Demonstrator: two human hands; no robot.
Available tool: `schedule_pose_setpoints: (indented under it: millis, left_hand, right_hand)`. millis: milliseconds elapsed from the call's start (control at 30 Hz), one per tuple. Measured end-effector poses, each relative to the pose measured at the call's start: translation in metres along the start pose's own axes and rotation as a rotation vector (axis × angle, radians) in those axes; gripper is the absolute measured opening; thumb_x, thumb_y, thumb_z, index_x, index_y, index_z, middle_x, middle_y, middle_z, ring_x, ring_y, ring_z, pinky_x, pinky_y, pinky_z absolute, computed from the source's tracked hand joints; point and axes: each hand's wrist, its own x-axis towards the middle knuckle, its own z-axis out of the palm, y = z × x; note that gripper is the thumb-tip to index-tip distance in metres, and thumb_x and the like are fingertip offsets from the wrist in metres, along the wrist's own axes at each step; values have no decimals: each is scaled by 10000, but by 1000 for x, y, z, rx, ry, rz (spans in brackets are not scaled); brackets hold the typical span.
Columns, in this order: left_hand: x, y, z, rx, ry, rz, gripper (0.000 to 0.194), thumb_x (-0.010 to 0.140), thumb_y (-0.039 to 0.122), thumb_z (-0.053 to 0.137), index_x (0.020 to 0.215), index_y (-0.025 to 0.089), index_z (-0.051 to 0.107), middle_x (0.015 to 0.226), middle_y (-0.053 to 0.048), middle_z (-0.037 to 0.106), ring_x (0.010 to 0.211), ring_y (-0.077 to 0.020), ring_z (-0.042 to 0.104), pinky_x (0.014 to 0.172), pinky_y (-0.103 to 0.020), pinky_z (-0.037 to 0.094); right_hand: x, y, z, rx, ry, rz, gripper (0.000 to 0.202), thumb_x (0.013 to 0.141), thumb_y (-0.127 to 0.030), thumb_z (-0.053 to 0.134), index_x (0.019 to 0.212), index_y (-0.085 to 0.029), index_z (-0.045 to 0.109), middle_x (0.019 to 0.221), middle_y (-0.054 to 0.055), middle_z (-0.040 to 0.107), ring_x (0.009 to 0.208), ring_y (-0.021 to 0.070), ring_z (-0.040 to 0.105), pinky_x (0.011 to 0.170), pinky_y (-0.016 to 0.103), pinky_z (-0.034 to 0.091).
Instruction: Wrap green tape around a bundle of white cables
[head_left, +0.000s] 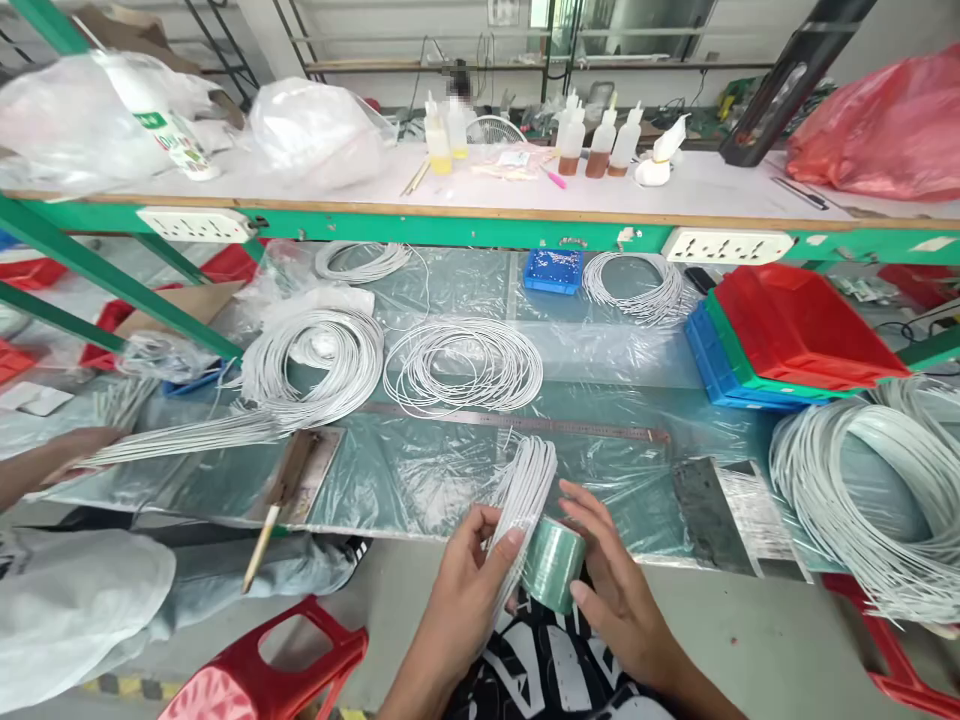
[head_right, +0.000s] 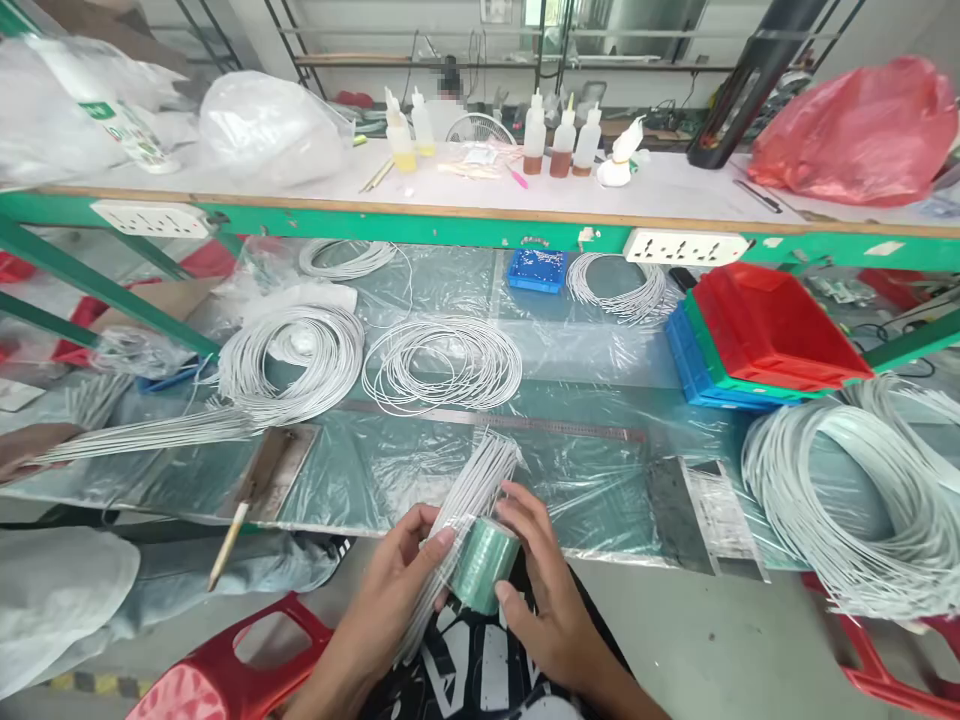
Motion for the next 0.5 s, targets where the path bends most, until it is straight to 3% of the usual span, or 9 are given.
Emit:
schedule_pose_setpoints:
  millis: [67, 200, 300, 400, 500]
  left_hand:
    - [-1, 3, -1, -3, 54, 65, 467, 813, 588, 703, 962, 162, 586, 847, -6, 554, 600, -90, 484, 449, -182, 453]
    - [-5, 9, -6, -5, 122, 134, 430, 859, 558, 669, 1013, 166, 581, 827, -2, 567, 577, -85, 489, 465, -182, 445]
    - [-10, 12, -11, -4, 154, 124, 440, 854, 554, 678, 1039, 166, 583, 813, 1, 571, 534, -71, 472, 460, -181, 423]
    - [-16, 13, -13, -12, 177, 101, 456, 846, 563, 682, 1056, 168, 588, 843, -8, 579, 518, -63, 455, 462, -184, 410]
    - [-21, 14, -12, 21, 168, 80, 453, 854, 578, 657, 1057, 178, 588, 878, -23, 591, 521, -69, 444, 467, -192, 400]
  right_hand:
    - [2, 11, 17, 263, 73, 125, 587, 999, -434, 579, 1511, -363, 302, 1565, 70, 271, 1435, 277, 291, 1153, 441, 363]
    - [17, 17, 30, 672, -121, 332, 568, 927, -514, 682, 1393, -260, 479, 1330, 136, 541, 1171, 317, 580, 867, 450, 581]
    - [23, 22, 31, 671, -104, 356, 589, 877, -506, 750, 1335, -239, 495, 1214, 122, 593, 1038, 295, 633, 723, 397, 611]
    - [27, 35, 35, 585, -63, 401, 531, 850, -492, 784, 1224, -246, 498, 1126, 83, 624, 1006, 269, 635, 761, 407, 612]
    - [35, 50, 50, 612, -13, 437, 602, 771, -504, 843, 1188, -261, 484, 1027, 45, 637, 967, 256, 636, 797, 403, 592]
